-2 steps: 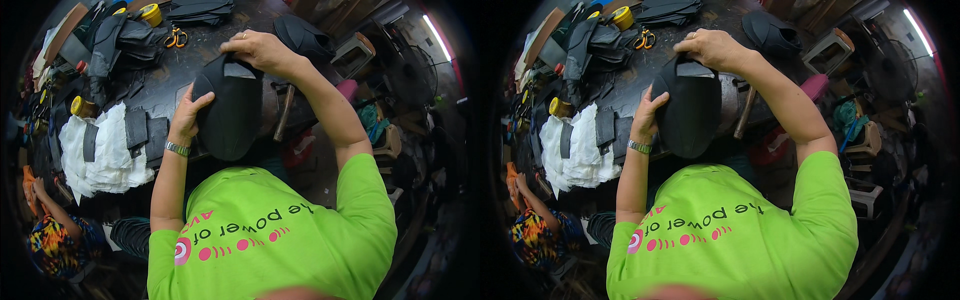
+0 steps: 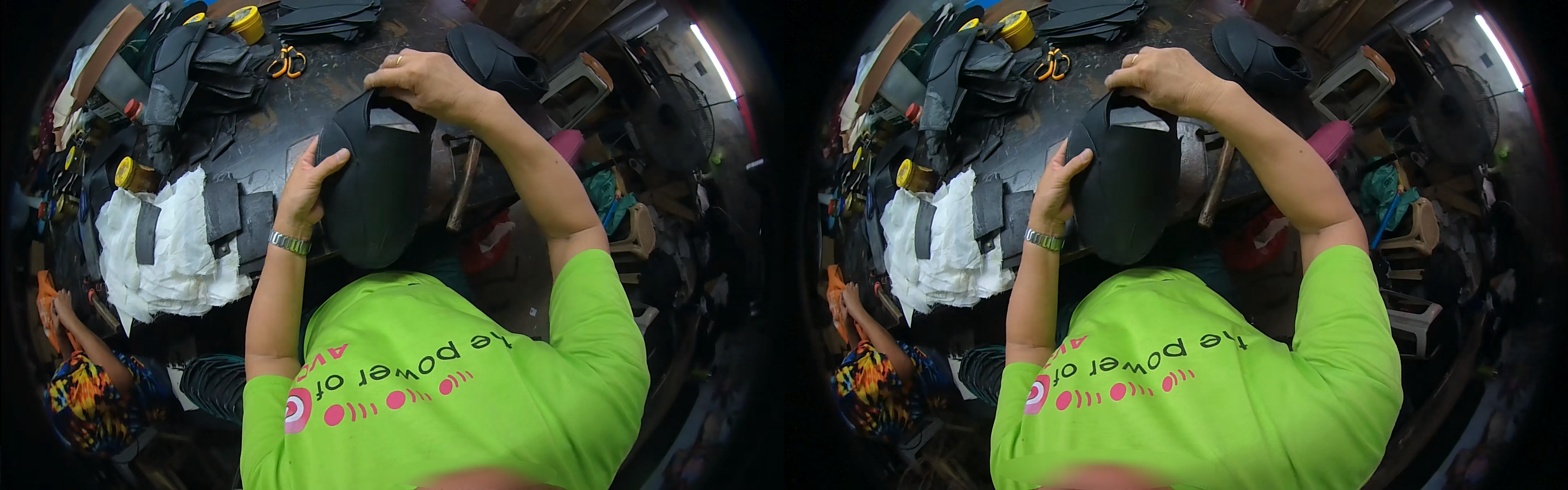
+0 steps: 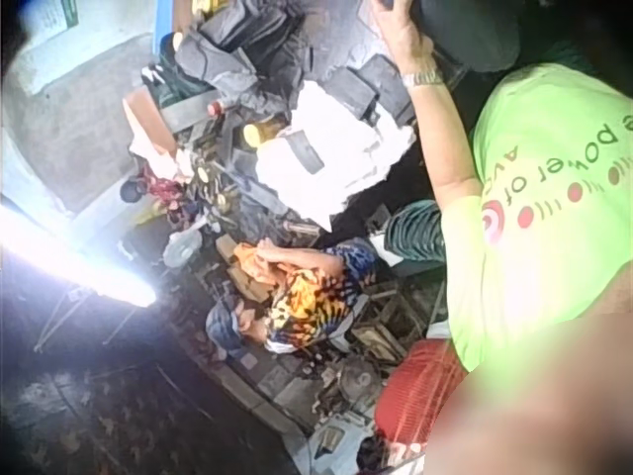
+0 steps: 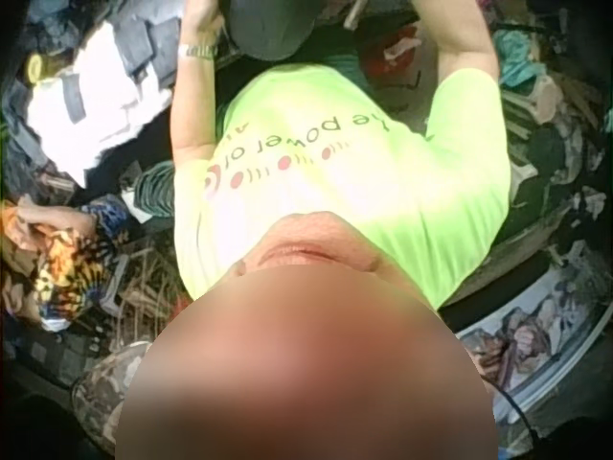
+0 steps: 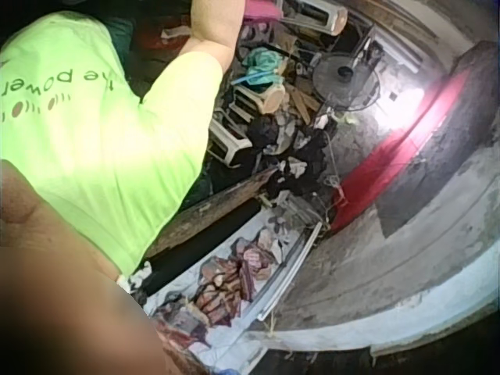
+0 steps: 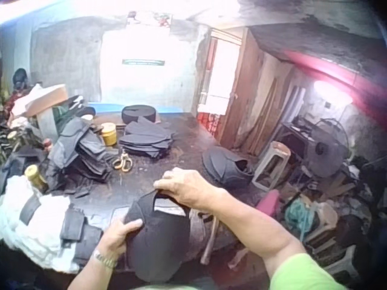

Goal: The person repeatedly aligns and presses a black rubber sole onto a shoe upper, then uses a hammer to tap the edges to secure the fit. The person handles multiple shoe uppers and soles, inspecting and adjusting the alignment before hammering.

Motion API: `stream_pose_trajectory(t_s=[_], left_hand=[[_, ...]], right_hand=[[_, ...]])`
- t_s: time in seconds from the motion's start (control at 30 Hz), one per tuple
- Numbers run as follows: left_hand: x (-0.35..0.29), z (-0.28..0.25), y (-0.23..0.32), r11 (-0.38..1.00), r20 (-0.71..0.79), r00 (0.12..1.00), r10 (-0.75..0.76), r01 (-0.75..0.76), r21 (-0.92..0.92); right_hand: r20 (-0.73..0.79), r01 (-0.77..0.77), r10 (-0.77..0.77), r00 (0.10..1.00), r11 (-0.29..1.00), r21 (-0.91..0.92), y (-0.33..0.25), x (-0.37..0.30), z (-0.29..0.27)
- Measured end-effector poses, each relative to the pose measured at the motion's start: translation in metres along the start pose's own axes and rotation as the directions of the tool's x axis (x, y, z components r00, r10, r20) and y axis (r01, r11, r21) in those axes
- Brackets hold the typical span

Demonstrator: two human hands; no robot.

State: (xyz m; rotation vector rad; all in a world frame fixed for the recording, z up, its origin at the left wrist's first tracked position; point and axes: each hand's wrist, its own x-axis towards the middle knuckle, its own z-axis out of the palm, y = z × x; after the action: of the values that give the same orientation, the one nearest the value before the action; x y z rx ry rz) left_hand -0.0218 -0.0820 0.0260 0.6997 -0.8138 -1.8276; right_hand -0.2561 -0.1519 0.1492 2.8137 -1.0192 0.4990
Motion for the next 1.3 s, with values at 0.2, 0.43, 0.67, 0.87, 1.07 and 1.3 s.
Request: stream_pose_trajectory(t_s=[0.2, 0.43, 0.67, 0.87, 1.07, 1.3], left_hand=[[-0.019, -0.012, 0.021, 0.982, -0.123, 0.979, 0.16, -0.146, 0.119], [-0.013, -0.012, -0.007, 0.93, -0.069, 0.983, 0.168, -0.135, 0.341], [-0.01, -0.01, -0.026, 0.803, 0.061, 0.964, 0.26, -0.251, 0.541], [-0.015, 0.0, -0.03, 0.69, 0.065, 0.946, 0.318, -0.278, 0.668], [-0.019, 0.003, -0.031, 0.568, 0.078, 0.919, 0.385, -0.303, 0.766], [-0.016, 0.001, -0.033, 0.614, 0.039, 0.938, 0.345, -0.257, 0.746]], right_hand=[[-0.331, -0.289, 0.249, 0.91, 0.954, -0.075, 0.052, -0.073, -0.051], [-0.338, -0.921, 0.857, 0.389, 0.36, -0.147, 0.143, -0.157, -0.074], [-0.252, -0.981, 0.951, 0.178, 0.192, 0.035, 0.184, -0.166, -0.021], [-0.433, -0.894, 0.818, 0.378, 0.444, 0.058, 0.187, -0.154, 0.021], [-0.669, -0.753, 0.547, 0.504, 0.657, -0.031, 0.133, -0.142, 0.008], [0.189, -0.838, 0.819, 0.541, 0.545, 0.037, -0.012, -0.154, 0.039]])
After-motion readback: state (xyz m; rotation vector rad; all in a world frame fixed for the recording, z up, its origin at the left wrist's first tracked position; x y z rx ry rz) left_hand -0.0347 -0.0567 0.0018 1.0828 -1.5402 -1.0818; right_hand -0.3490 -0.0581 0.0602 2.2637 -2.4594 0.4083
